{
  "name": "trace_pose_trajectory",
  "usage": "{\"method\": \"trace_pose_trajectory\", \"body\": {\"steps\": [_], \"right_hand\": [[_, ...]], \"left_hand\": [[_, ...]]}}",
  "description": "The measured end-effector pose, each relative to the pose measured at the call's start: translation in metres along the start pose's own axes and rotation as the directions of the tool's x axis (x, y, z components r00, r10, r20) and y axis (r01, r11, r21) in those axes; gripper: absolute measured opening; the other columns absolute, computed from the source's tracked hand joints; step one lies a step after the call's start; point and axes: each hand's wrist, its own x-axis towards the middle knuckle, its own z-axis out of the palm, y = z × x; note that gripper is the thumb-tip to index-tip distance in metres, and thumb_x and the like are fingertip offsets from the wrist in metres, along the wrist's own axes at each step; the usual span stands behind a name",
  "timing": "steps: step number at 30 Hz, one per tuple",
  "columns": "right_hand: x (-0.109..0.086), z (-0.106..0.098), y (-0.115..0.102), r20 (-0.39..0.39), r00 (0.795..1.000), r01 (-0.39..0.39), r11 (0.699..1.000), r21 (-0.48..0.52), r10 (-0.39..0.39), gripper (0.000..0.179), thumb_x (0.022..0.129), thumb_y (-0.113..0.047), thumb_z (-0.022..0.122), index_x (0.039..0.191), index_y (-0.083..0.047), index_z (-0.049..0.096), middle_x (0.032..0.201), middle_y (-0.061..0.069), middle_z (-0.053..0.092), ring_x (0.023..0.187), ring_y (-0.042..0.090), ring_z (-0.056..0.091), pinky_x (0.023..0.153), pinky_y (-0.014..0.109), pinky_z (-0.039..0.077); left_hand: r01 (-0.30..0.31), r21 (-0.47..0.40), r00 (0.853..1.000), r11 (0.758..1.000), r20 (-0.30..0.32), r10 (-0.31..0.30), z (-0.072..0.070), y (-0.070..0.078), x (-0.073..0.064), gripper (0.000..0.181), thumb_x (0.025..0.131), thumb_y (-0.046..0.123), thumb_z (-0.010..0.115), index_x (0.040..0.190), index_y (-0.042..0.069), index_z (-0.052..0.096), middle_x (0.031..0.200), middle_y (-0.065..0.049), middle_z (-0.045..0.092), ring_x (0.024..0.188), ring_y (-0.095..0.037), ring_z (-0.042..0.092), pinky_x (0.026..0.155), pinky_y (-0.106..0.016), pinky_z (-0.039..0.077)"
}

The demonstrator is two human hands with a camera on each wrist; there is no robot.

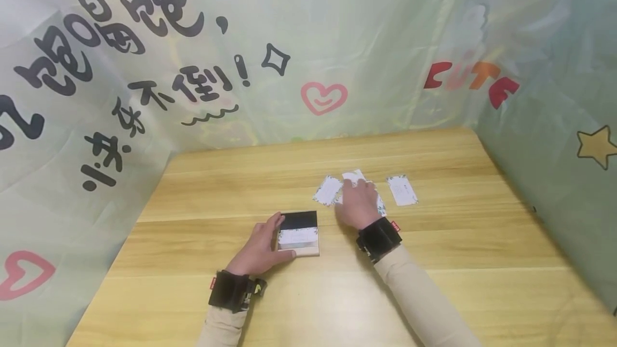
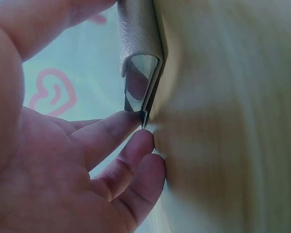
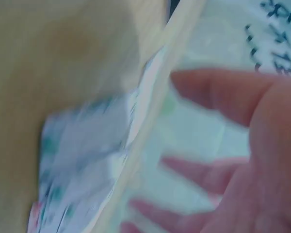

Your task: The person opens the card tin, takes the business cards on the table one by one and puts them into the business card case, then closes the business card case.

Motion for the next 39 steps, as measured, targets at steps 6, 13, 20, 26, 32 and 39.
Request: {"method": "trace_pose_trajectory", "body": {"steps": [6, 13, 20, 26, 32, 39], "right_hand": [[0.003, -0.006, 0.017, 0.015, 0.992, -0.126, 0.992, -0.027, 0.127, 0.049, 0.085, -0.017, 0.059, 0.123, 0.011, 0.046, 0.116, 0.036, 0.046, 0.104, 0.053, 0.044, 0.080, 0.058, 0.042], [0.003, -0.003, 0.014, -0.025, 1.000, -0.018, 1.000, 0.013, 0.018, 0.012, 0.083, -0.014, 0.060, 0.077, -0.006, 0.054, 0.088, 0.016, 0.051, 0.075, 0.030, 0.049, 0.054, 0.037, 0.043], [-0.001, -0.001, 0.006, -0.083, 0.989, 0.124, 0.992, -0.023, -0.125, 0.029, 0.093, -0.019, 0.055, 0.066, -0.012, 0.049, 0.070, 0.008, 0.048, 0.072, 0.025, 0.047, 0.059, 0.036, 0.039], [-0.002, -0.004, 0.004, -0.150, 0.982, 0.110, 0.994, -0.016, -0.112, 0.025, 0.095, -0.012, 0.046, 0.076, -0.008, 0.061, 0.069, 0.007, 0.053, 0.062, 0.021, 0.048, 0.057, 0.036, 0.041], [0.000, -0.003, 0.003, -0.132, 0.990, 0.059, 0.994, 0.097, -0.046, 0.031, 0.100, -0.024, 0.041, 0.082, -0.009, 0.062, 0.065, 0.006, 0.047, 0.061, 0.021, 0.047, 0.056, 0.036, 0.038], [0.001, -0.004, 0.000, -0.146, 0.986, 0.121, 0.953, 0.279, -0.082, 0.032, 0.103, -0.029, 0.038, 0.092, -0.007, 0.057, 0.063, 0.005, 0.043, 0.055, 0.021, 0.044, 0.057, 0.037, 0.039]], "left_hand": [[-0.010, -0.002, 1.000, 1.000, -0.003, 0.010, -0.001, 0.000, 0.000, 0.104, 0.076, 0.052, 0.073, 0.154, 0.017, 0.015, 0.149, -0.005, 0.035, 0.124, -0.021, 0.036, 0.098, -0.043, 0.038], [-0.013, -0.008, 1.000, 1.000, 0.001, 0.013, -0.001, 0.001, 0.001, 0.104, 0.076, 0.051, 0.074, 0.154, 0.017, 0.016, 0.149, -0.006, 0.034, 0.126, -0.021, 0.034, 0.099, -0.043, 0.037], [-0.012, -0.011, 1.000, 1.000, -0.005, 0.012, -0.001, 0.001, 0.000, 0.103, 0.075, 0.050, 0.074, 0.154, 0.016, 0.017, 0.149, -0.004, 0.035, 0.125, -0.021, 0.034, 0.099, -0.042, 0.037], [-0.013, -0.011, 1.000, 1.000, -0.007, 0.013, -0.001, 0.001, -0.001, 0.102, 0.075, 0.050, 0.074, 0.154, 0.016, 0.018, 0.147, -0.008, 0.035, 0.124, -0.022, 0.035, 0.099, -0.043, 0.037], [-0.009, -0.012, 1.000, 1.000, -0.007, 0.009, -0.002, 0.002, -0.001, 0.102, 0.075, 0.050, 0.074, 0.154, 0.016, 0.018, 0.147, -0.009, 0.035, 0.124, -0.022, 0.035, 0.099, -0.043, 0.037], [-0.013, -0.006, 1.000, 1.000, -0.005, 0.013, -0.002, 0.002, -0.002, 0.101, 0.076, 0.050, 0.074, 0.154, 0.016, 0.018, 0.147, -0.007, 0.035, 0.124, -0.021, 0.035, 0.099, -0.042, 0.037]]}}
